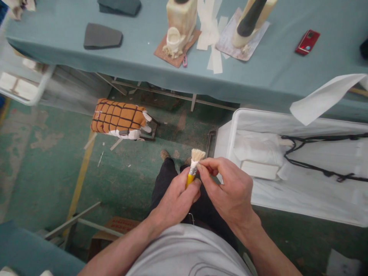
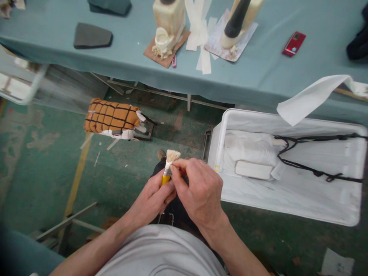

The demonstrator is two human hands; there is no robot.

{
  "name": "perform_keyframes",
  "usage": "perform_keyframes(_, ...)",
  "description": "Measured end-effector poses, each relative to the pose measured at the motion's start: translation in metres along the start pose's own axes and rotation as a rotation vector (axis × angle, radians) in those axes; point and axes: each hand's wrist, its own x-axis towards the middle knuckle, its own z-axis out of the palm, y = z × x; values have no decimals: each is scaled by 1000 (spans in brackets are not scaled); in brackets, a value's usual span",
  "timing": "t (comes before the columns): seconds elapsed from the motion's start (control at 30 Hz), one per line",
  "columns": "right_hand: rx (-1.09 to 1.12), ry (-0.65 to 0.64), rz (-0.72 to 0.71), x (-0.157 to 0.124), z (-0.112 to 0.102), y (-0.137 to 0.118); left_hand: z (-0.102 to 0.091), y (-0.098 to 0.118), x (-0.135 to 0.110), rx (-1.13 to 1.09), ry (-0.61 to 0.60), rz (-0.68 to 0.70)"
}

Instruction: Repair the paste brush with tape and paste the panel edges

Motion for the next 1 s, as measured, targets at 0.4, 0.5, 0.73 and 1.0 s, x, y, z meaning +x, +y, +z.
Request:
perform_keyframes(0.4,-122,-54,-40,7,0,-1,-14,-5,4,227,47,0)
perform_keyframes(0.5,-111,-62,16,6,3,-3,-17,-5,5,314,73,36)
perform_keyframes(0.73,-44,-72,133,1,8,-3,-20,-9,5,358,78,54)
perform_keyframes(1.0,41,-98,213,3,15,-6,-32,-12,5,556,108,115)
